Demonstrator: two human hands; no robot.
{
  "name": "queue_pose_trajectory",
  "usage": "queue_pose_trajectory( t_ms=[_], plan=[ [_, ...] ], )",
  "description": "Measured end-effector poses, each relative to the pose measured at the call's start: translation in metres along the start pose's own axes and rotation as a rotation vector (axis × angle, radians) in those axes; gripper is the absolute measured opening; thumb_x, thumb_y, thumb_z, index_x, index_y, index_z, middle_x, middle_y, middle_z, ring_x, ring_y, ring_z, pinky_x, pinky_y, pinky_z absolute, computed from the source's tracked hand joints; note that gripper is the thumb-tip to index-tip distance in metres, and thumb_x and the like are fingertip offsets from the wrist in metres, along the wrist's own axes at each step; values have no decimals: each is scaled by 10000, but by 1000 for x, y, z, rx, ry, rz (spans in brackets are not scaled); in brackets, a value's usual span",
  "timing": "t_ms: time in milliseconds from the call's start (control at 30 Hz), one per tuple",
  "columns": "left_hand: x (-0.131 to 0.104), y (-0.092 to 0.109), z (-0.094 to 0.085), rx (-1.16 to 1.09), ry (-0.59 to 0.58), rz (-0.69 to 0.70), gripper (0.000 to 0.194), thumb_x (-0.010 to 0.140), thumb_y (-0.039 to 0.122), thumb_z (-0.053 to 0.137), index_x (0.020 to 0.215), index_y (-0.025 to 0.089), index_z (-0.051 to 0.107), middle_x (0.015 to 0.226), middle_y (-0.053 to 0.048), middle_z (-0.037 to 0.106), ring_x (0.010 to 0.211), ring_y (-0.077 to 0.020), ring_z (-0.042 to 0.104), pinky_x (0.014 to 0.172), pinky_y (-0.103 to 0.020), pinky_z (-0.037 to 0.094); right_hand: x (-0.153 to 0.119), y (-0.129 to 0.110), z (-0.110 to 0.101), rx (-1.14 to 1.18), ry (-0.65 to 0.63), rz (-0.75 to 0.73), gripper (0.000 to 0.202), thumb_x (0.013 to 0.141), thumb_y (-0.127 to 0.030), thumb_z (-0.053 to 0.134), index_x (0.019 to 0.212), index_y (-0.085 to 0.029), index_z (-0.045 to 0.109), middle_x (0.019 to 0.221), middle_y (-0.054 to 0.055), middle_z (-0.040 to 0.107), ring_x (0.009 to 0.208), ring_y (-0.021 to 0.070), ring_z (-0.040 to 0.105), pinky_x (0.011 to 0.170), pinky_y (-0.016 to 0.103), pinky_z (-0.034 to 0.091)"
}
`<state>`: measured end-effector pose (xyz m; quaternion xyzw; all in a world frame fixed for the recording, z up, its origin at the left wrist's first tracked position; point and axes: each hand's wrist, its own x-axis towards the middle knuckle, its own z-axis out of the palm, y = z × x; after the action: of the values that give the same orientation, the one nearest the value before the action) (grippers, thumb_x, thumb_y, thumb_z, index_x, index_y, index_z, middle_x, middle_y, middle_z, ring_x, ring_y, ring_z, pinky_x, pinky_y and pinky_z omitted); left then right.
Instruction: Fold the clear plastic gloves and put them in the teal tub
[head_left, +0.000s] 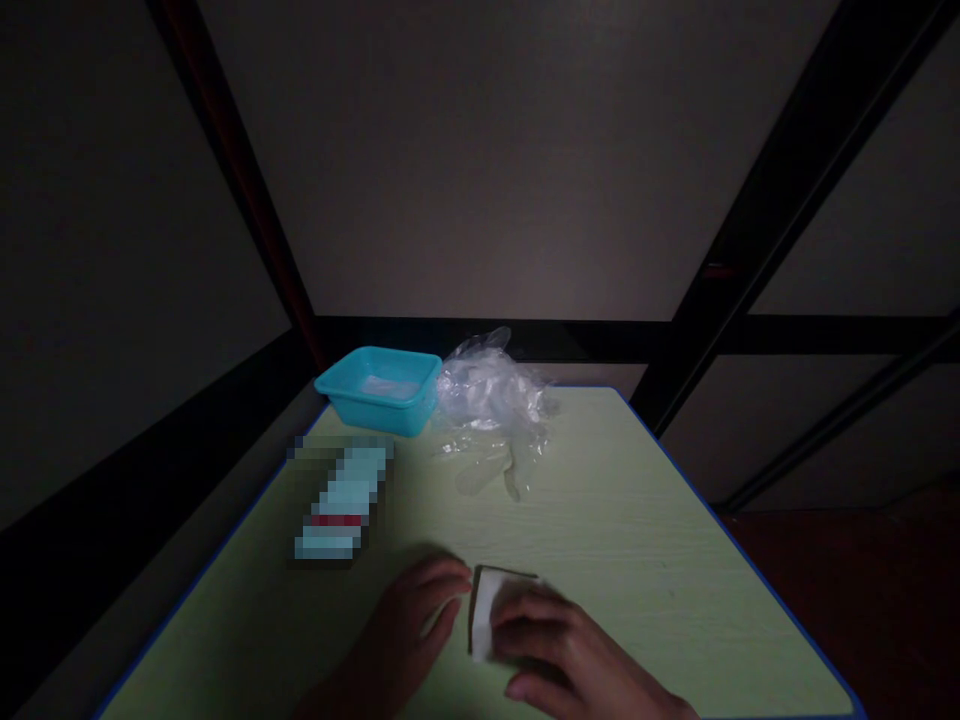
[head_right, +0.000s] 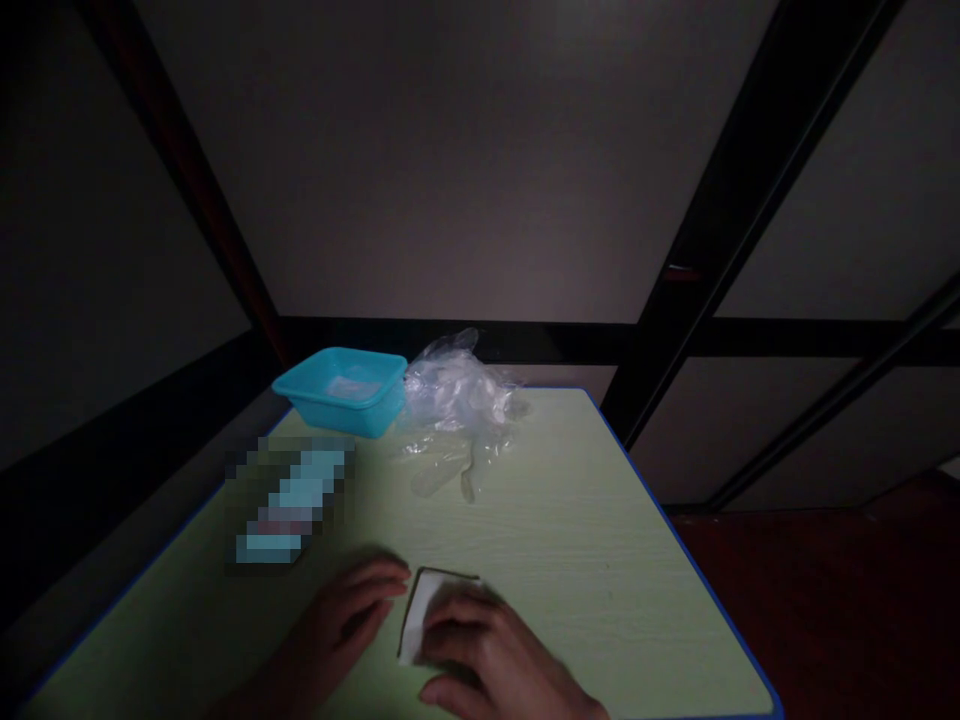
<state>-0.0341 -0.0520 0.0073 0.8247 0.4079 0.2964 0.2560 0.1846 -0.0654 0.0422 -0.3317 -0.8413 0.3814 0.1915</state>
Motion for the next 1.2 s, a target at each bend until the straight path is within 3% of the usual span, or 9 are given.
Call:
queue_pose_trajectory(
  t_ms=[67, 233, 433, 500, 633, 767, 900, 1033, 1200],
  plan=[
    [12, 4, 2, -81, -15, -105, 239, 770, 81, 503, 935, 186, 638, 936, -57, 621, 896, -186, 579, 805, -296, 466, -1, -1, -1, 14, 9, 0, 287, 818, -257, 603, 1102, -262, 639, 1094, 39, 641, 1054, 196, 556, 927, 332, 419],
    [31, 11, 4, -230, -235, -152, 259, 664, 102, 650, 907, 190, 648, 903, -1, 568, 868, -173, 563, 740, -252, 453, -9, 0, 4, 65, 52, -11, 280, 860, -216, 524, 1121, -250, 620, 1142, 50, 633, 1077, 203, 557, 926, 334, 420],
    [28, 9, 8, -188, -239, -171, 280, 660, 139, 647, 926, 219, 617, 925, 27, 527, 904, -186, 531, 787, -261, 425, -5, 16, 22, 143, 395, 223, 143, 846, -172, 467, 869, -193, 606, 795, 37, 641, 729, 183, 602, 667, 305, 487],
    [27, 10, 8, -161, -258, -174, 304, 657, 142, 663, 945, 216, 600, 950, 13, 521, 917, -189, 518, 796, -271, 422, 0, 20, 22, 84, 459, 284, 144, 778, -156, 550, 917, -182, 577, 828, 46, 613, 750, 199, 580, 678, 323, 477],
    [28, 15, 6, -69, -293, -201, 345, 622, 166, 730, 931, 193, 579, 965, -12, 516, 937, -205, 494, 809, -301, 413, 7, 18, 12, -86, 377, 388, 486, 632, -168, 718, 1076, -181, 522, 1050, 105, 543, 998, 285, 486, 847, 424, 395],
    [26, 14, 11, -102, -263, -220, 554, 540, 174, 792, 1028, 187, 529, 1034, -34, 492, 994, -236, 476, 848, -345, 411, 11, 13, 6, -120, 273, 449, 286, 629, -157, 709, 848, -179, 526, 935, 71, 541, 927, 266, 472, 799, 400, 372],
    [22, 8, 18, -235, -180, -277, 904, 482, 135, 792, 1263, 240, 349, 1277, -79, 371, 1189, -306, 362, 992, -416, 313, 16, 16, 10, 111, 297, 436, 303, 576, -31, 612, 751, -200, 431, 765, -6, 509, 761, 183, 477, 676, 295, 376],
    [23, 5, 19, -509, -171, -357, 889, 582, 131, 689, 1323, 330, 241, 1194, -12, 480, 1093, -276, 489, 903, -377, 409, 25, 21, 11, 476, 415, 337, 288, 575, -82, 564, 739, -218, 370, 671, -58, 419, 573, 104, 401, 506, 209, 318],
    [35, 13, 10, -817, -42, -384, 892, 648, 19, 558, 1377, 269, 108, 1038, -51, 595, 894, -194, 613, 760, -327, 497, 39, 20, 4, 816, 524, 286, 442, 598, -262, 670, 894, -243, 341, 635, -69, 470, 517, 105, 438, 447, 191, 320]
  ],
)
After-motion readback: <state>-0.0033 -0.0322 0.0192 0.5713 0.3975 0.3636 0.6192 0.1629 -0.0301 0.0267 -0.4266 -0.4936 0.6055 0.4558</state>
